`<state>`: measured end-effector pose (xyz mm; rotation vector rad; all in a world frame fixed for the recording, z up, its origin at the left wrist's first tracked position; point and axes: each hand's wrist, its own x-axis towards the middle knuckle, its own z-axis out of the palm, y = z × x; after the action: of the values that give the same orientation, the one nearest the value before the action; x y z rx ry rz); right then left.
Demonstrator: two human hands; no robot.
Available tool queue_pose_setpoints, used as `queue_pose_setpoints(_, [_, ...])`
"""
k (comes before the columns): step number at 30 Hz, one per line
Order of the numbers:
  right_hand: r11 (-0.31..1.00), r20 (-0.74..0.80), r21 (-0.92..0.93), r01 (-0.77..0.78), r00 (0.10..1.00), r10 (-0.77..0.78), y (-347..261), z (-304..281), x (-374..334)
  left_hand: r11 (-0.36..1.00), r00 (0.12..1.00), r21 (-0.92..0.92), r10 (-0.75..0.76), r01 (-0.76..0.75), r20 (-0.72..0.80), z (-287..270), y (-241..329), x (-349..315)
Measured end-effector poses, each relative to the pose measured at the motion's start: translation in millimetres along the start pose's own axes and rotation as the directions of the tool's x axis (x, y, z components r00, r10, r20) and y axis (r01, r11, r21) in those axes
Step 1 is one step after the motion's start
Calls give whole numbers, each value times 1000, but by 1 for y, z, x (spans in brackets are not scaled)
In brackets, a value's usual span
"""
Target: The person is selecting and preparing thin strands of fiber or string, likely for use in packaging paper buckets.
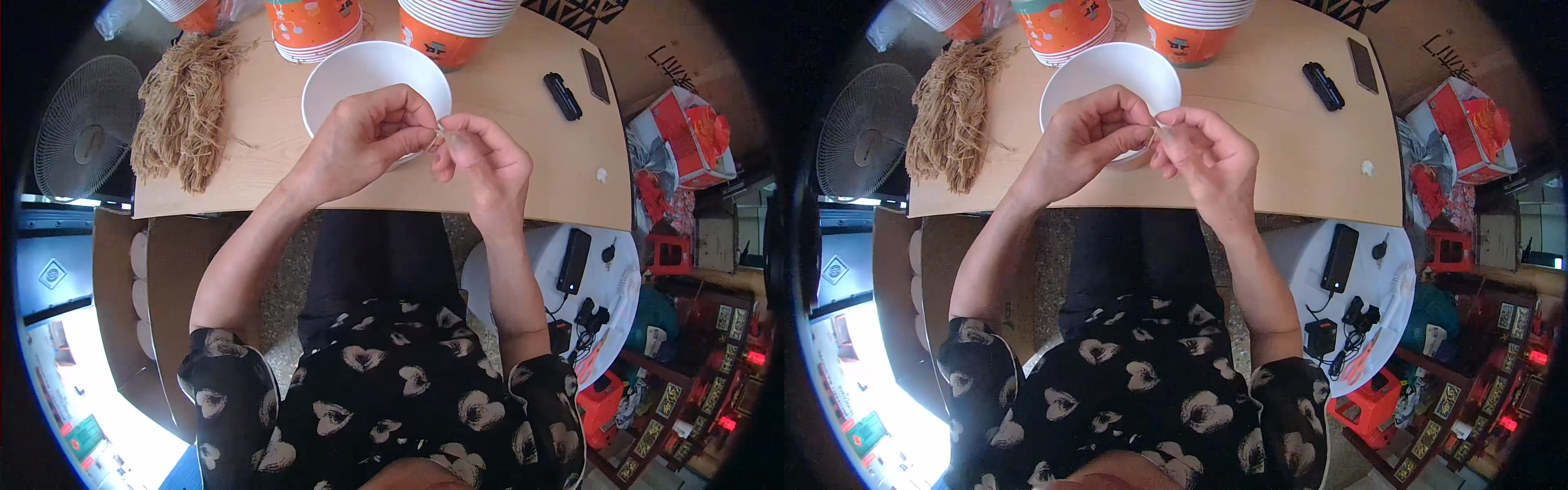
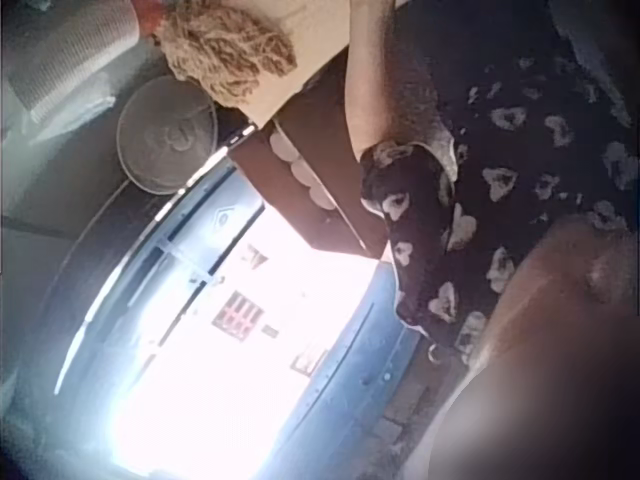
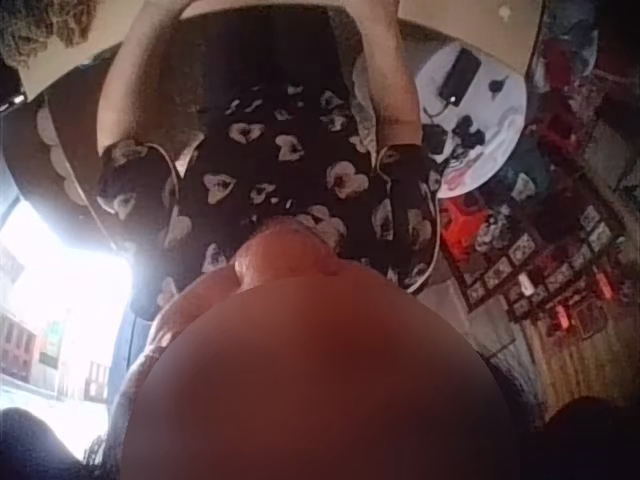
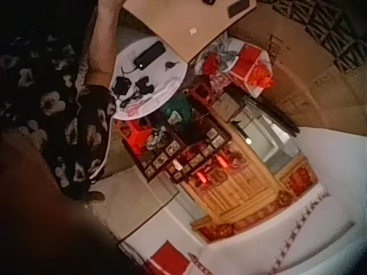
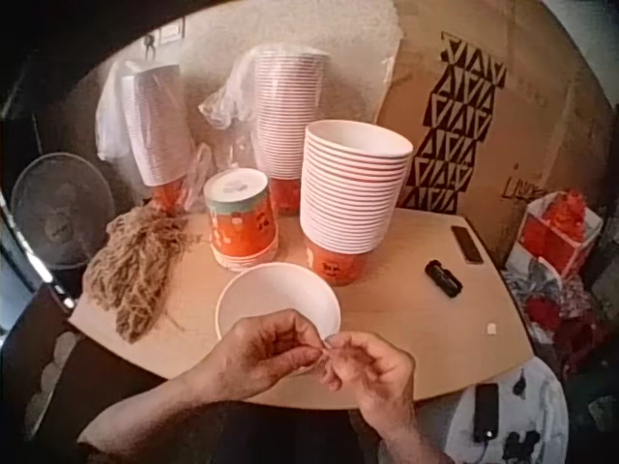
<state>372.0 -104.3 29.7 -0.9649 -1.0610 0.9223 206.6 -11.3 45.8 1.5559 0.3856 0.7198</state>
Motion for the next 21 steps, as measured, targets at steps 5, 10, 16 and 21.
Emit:
queue_pose_setpoints(5, [998, -44, -67, 16, 999, -19, 2, -3, -1, 998, 997, 39, -53, 51, 51, 0, 2, 3])
queue_pose_setpoints(10, [995, -80, 90, -51, 995, 58, 5, -3, 0, 999, 1000, 46, -18, 18, -3, 1, -2, 2])
queue_pose_setpoints(16, [999, -13, 21, -46, 999, 46, -2, -7, 1, 995, 996, 57, -81, 79, 36, -2, 3, 3])
queue_pose_setpoints(21, [999, -19, -40, -1, 1000, 0, 1, -4, 2, 996, 995, 42, -79, 77, 61, -2, 6, 3])
